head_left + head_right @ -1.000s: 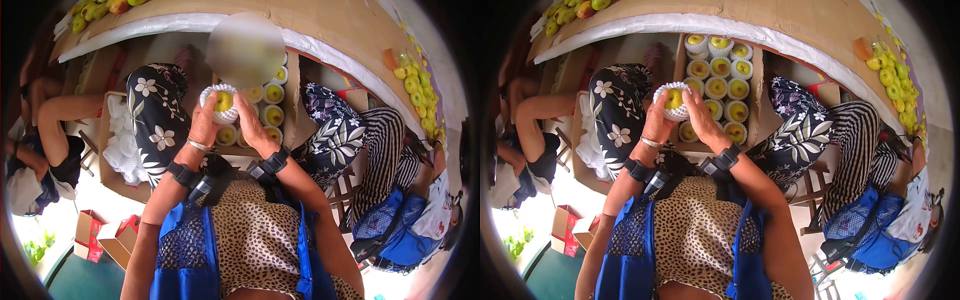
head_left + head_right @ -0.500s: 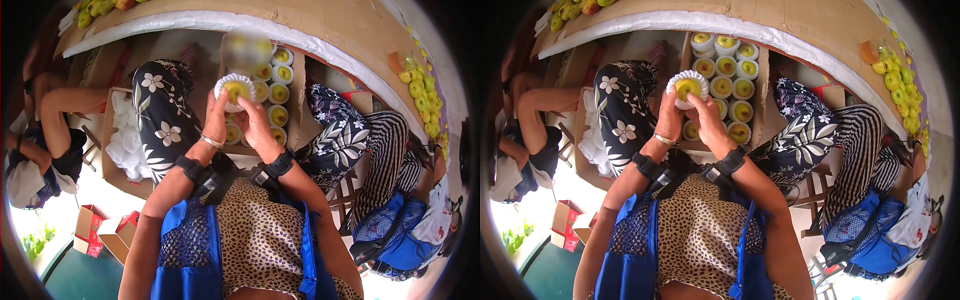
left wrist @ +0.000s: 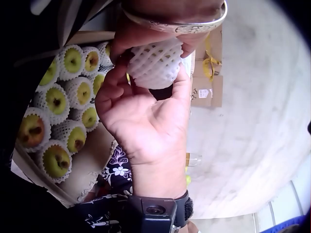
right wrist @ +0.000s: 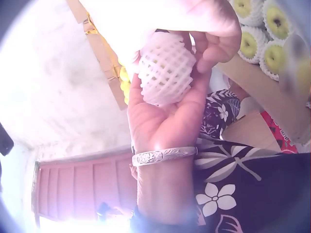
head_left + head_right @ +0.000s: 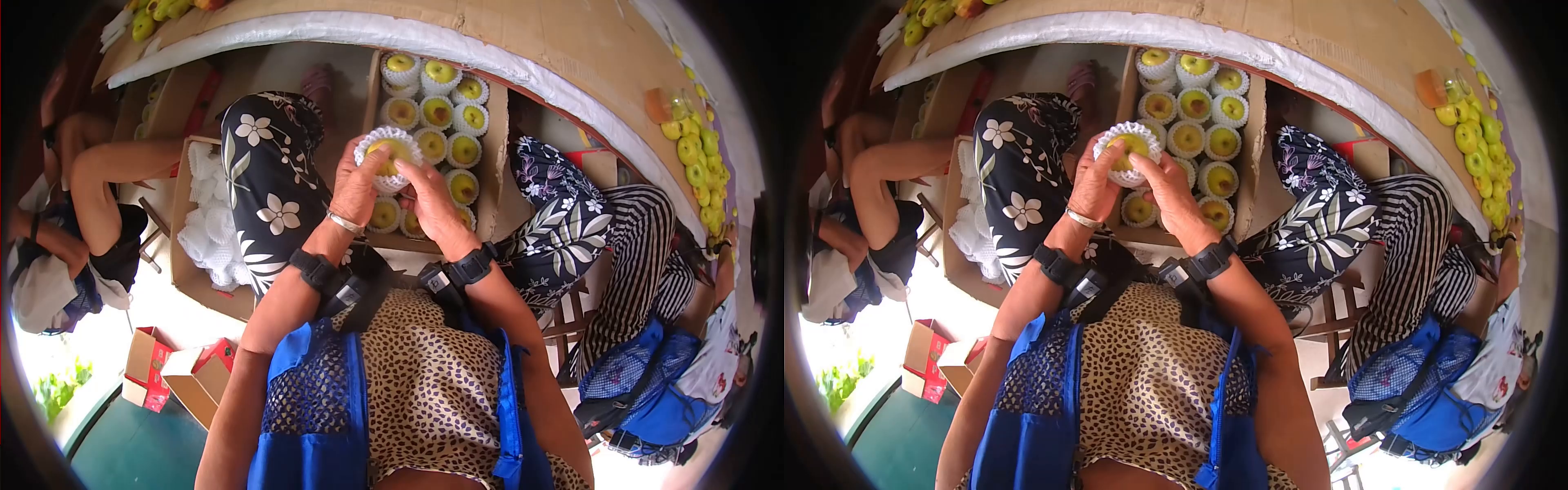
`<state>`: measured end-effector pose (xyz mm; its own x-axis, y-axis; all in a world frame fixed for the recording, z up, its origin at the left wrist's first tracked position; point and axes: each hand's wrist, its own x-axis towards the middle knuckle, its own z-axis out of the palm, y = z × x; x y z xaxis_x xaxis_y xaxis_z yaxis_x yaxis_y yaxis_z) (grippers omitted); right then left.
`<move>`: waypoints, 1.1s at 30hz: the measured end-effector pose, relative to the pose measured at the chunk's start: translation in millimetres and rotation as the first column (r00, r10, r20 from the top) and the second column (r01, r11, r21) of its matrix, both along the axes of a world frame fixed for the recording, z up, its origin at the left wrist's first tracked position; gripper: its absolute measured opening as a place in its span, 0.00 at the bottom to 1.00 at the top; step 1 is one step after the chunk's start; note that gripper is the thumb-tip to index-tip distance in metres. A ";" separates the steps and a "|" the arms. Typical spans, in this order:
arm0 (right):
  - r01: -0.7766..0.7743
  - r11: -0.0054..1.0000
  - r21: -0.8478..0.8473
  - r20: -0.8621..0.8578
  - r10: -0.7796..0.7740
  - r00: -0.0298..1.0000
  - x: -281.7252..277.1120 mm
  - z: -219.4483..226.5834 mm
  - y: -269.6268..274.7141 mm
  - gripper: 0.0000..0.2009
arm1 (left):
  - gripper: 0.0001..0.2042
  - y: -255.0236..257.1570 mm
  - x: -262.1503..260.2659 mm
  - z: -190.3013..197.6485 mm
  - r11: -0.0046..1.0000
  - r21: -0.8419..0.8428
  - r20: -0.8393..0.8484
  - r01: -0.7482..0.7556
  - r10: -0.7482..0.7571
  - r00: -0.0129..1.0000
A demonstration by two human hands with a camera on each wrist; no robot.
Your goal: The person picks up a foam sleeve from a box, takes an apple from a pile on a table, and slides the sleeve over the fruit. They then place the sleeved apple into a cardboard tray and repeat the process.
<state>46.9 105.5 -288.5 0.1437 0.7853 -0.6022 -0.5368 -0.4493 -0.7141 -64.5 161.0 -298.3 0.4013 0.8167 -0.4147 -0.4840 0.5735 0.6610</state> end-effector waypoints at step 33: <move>0.275 0.962 -0.002 -0.319 -0.261 0.911 -19.6 -9.0 15.2 0.15 | 0.29 -5.8 15.5 -3.0 0.991 0.093 -0.281 -0.092 0.115 0.953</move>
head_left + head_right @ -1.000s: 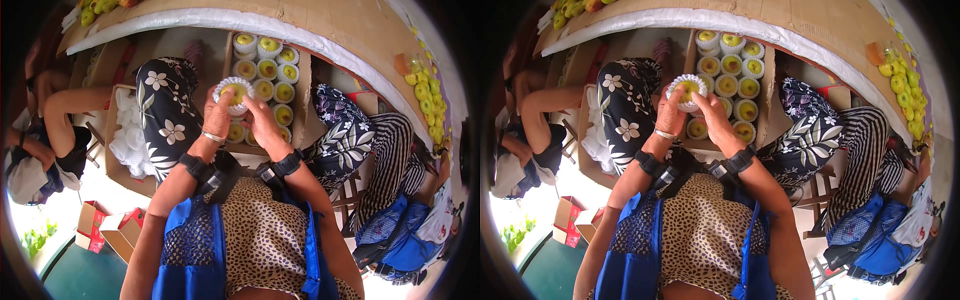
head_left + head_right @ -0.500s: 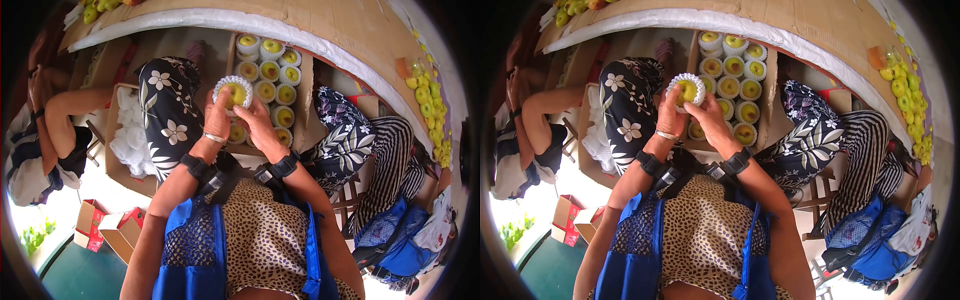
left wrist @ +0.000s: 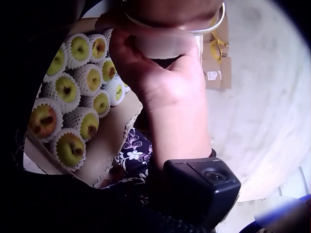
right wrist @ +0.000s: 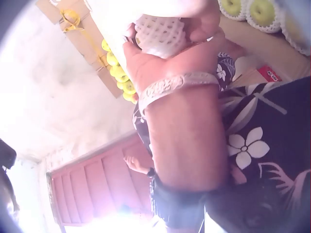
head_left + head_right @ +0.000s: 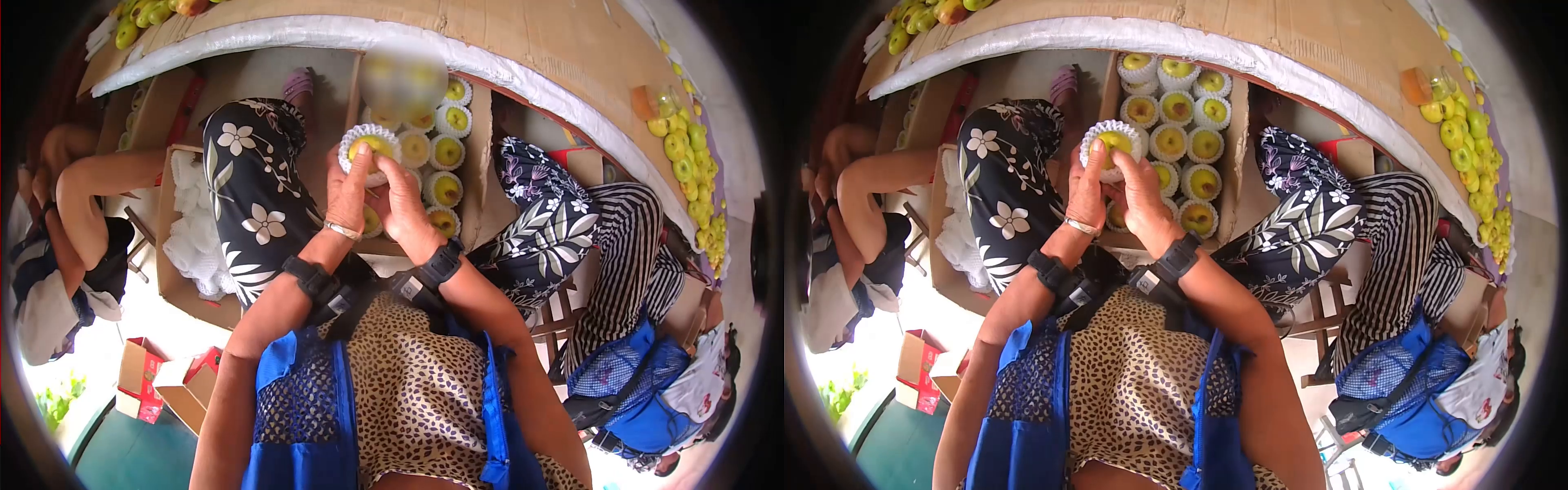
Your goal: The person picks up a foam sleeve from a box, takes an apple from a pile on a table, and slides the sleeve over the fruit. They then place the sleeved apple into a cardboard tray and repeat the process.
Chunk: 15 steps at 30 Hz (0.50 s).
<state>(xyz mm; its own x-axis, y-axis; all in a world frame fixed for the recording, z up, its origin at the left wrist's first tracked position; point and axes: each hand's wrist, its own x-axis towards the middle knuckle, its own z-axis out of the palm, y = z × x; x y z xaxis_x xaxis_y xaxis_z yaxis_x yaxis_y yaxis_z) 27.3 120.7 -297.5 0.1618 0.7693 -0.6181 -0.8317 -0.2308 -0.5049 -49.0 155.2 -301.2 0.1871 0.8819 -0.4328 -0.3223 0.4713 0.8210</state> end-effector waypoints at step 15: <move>0.648 0.745 -0.158 0.778 -0.309 0.546 165.9 -99.8 103.1 0.30 | 0.21 5.7 -16.5 14.8 0.934 -0.280 -0.108 0.221 -0.260 0.960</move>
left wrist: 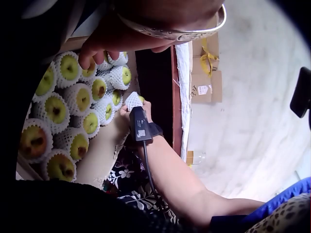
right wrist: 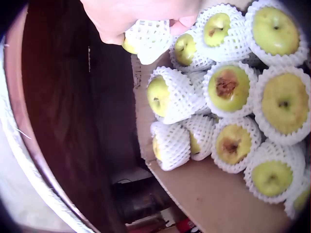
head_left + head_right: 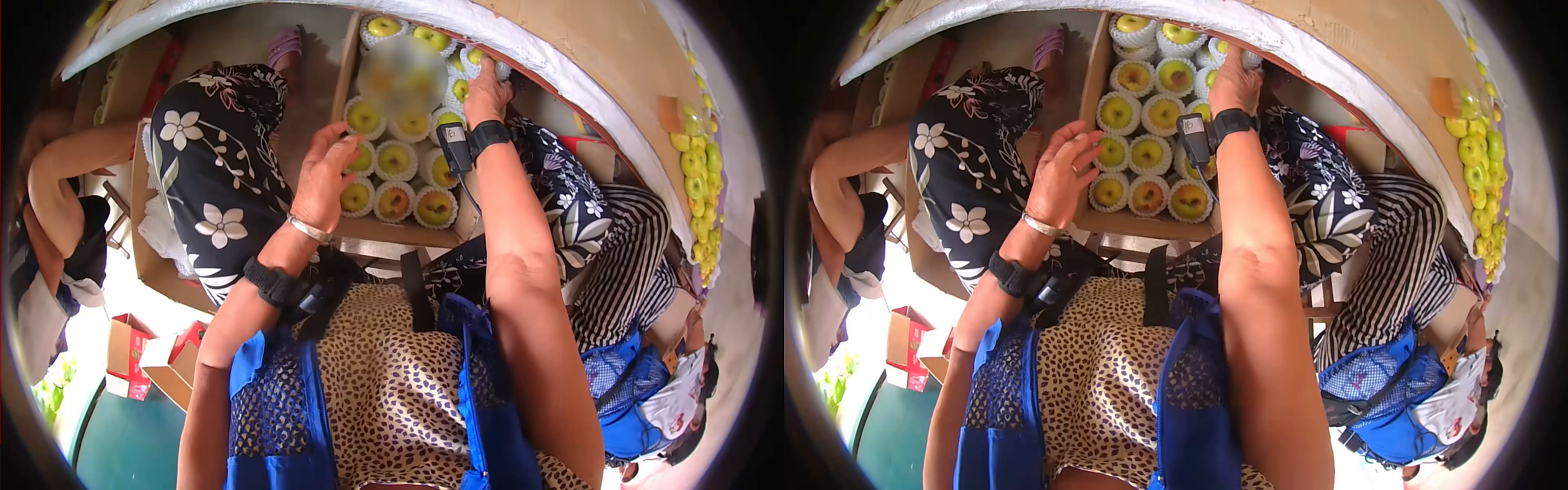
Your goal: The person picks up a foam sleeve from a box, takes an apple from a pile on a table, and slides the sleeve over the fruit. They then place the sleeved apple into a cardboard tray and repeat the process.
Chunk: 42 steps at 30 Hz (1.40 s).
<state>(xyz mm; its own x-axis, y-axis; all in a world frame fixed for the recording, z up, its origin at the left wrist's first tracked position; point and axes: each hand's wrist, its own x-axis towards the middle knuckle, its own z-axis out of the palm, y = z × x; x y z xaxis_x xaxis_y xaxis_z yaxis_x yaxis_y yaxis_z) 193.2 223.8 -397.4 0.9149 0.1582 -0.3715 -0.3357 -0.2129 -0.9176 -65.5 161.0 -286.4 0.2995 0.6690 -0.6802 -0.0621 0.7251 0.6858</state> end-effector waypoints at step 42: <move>-0.673 0.739 -0.031 -0.010 0.673 0.739 75.0 -113.8 1.1 0.24 | 0.12 -4.4 -3.2 -8.5 0.958 0.021 0.039 0.287 -0.287 0.957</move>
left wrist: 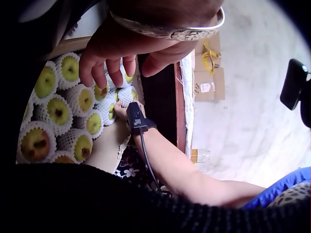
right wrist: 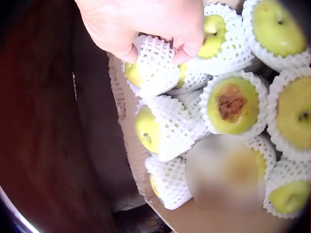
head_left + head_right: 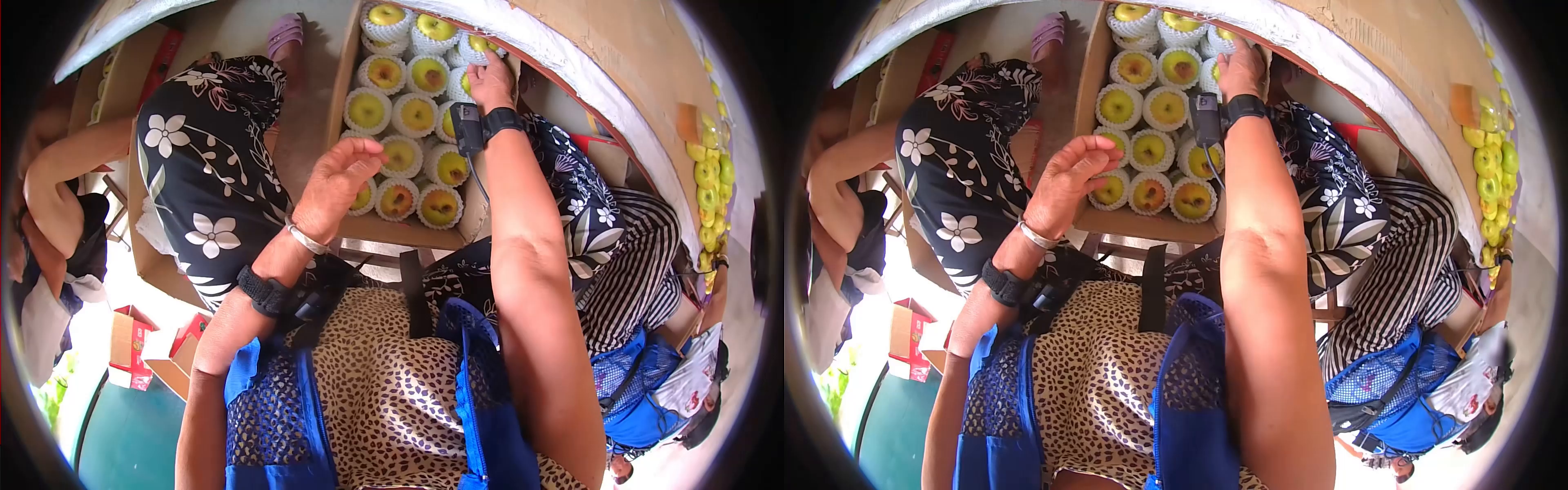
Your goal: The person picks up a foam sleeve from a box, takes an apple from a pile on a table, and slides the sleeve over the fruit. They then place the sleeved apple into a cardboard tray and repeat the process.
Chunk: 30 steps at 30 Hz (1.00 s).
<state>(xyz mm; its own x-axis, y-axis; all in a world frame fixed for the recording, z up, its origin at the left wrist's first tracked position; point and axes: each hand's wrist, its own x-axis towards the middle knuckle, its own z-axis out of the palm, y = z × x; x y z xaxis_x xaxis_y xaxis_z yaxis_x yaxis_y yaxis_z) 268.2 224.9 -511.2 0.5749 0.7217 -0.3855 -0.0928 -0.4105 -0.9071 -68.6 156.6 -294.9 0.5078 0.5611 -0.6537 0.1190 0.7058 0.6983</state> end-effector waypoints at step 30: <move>0.161 0.977 0.140 0.262 -0.194 0.946 -42.9 55.3 -16.1 0.25 | 0.11 -3.3 1.4 2.7 0.998 0.036 0.017 0.059 -0.060 0.998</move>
